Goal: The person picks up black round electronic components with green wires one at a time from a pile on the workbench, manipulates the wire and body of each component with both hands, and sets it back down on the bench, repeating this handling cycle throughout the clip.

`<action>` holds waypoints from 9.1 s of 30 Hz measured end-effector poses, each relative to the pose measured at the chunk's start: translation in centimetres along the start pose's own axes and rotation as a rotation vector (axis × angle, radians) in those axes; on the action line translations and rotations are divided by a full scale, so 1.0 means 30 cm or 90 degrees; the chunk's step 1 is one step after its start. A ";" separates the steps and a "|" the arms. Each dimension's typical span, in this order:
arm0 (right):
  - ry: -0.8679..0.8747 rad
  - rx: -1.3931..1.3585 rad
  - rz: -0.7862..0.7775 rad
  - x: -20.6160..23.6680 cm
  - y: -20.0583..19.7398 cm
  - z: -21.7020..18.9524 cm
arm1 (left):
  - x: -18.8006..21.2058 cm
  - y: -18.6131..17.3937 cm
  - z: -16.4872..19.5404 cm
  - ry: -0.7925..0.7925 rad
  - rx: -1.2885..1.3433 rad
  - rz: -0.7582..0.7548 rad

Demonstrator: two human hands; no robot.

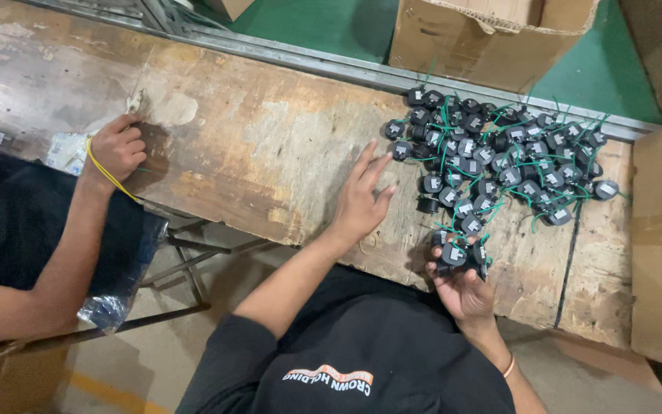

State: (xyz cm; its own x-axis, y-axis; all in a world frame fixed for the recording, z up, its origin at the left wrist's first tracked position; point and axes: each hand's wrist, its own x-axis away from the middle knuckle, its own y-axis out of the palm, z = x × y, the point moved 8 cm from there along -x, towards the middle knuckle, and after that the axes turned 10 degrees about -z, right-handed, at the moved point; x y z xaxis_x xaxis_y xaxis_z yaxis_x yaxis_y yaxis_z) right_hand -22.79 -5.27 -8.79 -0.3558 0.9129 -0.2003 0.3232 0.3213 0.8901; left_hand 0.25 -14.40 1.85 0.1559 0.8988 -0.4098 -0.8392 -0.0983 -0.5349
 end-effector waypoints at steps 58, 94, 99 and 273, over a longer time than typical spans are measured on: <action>0.011 0.279 0.020 0.020 -0.084 -0.038 | 0.184 0.125 0.221 0.125 0.179 -0.009; 0.059 0.091 -0.032 0.002 -0.065 0.010 | 0.136 -0.498 -0.317 -0.215 0.347 0.529; 0.049 0.107 -0.045 -0.022 -0.036 0.014 | -0.108 -0.069 -0.186 -0.035 0.005 0.065; 0.062 0.212 -0.058 -0.044 0.103 0.035 | 0.193 0.057 -0.050 -0.083 0.230 0.079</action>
State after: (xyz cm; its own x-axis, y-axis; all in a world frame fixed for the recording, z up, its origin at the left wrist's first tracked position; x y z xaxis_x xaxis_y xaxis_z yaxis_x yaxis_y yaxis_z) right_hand -20.39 -5.23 -6.20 -0.4728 0.8537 -0.2184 0.5483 0.4791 0.6855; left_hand 0.51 -10.00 -2.56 -0.0059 0.9385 -0.3451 -0.9802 -0.0738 -0.1838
